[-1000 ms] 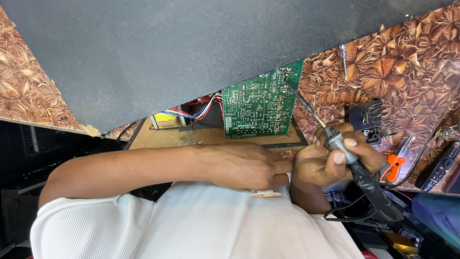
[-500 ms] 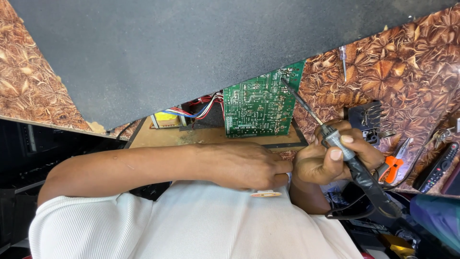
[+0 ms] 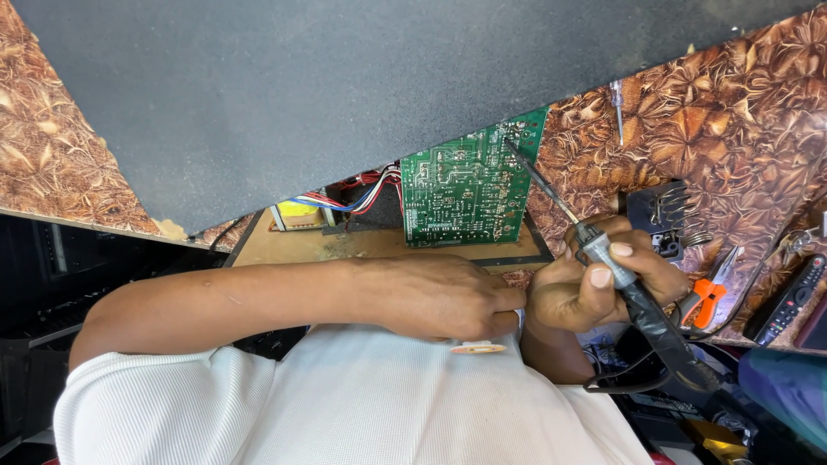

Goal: Soldering electronic components onto a circuit board as part of a repair task.

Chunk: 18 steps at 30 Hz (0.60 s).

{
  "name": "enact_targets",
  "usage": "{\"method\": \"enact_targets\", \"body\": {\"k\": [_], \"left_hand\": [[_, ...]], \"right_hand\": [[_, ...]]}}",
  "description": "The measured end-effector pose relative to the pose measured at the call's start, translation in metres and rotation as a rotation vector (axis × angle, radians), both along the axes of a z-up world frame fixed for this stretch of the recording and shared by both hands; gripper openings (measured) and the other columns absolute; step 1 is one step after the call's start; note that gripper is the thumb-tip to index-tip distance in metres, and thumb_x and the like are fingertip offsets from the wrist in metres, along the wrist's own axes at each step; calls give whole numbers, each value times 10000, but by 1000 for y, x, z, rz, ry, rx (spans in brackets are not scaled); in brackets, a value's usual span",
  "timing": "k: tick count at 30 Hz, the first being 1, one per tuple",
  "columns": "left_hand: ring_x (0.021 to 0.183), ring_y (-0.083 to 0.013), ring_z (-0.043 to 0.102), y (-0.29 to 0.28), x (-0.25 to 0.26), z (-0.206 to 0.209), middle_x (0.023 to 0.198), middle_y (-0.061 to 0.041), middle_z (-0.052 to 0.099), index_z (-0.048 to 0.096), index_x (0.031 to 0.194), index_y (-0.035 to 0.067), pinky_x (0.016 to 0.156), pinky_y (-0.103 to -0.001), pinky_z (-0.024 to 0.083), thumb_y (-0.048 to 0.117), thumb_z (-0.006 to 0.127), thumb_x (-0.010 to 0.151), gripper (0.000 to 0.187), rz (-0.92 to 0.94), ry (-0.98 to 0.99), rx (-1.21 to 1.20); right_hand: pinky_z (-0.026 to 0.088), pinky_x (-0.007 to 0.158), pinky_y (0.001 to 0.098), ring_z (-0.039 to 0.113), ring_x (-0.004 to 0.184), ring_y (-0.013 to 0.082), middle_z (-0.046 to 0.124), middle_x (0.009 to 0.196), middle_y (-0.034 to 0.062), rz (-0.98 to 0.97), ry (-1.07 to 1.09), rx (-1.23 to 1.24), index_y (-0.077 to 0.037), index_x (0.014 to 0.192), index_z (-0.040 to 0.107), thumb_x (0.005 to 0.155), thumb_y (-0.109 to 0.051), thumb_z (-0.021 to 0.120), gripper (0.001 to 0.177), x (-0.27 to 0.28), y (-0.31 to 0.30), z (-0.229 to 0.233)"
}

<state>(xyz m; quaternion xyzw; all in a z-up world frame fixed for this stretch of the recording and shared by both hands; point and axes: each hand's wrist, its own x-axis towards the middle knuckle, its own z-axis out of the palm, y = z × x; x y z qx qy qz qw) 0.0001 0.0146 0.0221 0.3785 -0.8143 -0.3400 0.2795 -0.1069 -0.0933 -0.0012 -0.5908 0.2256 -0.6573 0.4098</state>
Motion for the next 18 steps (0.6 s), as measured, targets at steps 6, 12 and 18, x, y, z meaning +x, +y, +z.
{"method": "enact_targets", "body": {"k": [6,12,18], "left_hand": [[721,-378,639,0,-1,0,921,-180,591,535,946,-16,519,-552,475,74,563,978,99,4,34,22],[706,-377,644,0,0,0,891,-183,609,528,964,-16,526,-536,481,93,545,998,115,6,47,68],[761,-373,647,1,0,-1,943,-173,584,553,933,-14,537,-549,490,67,577,968,91,-7,37,-13]], "right_hand": [[262,491,375,261,526,185,290,689,42,16,27,1,-105,960,454,910,-236,562,177,-1,1,1],[265,524,388,298,586,183,320,719,25,-10,24,-21,-116,939,459,885,-244,587,189,-3,1,-2],[251,535,379,272,578,177,265,682,19,-10,47,-7,-120,934,435,888,-253,571,196,-3,2,0]]}}
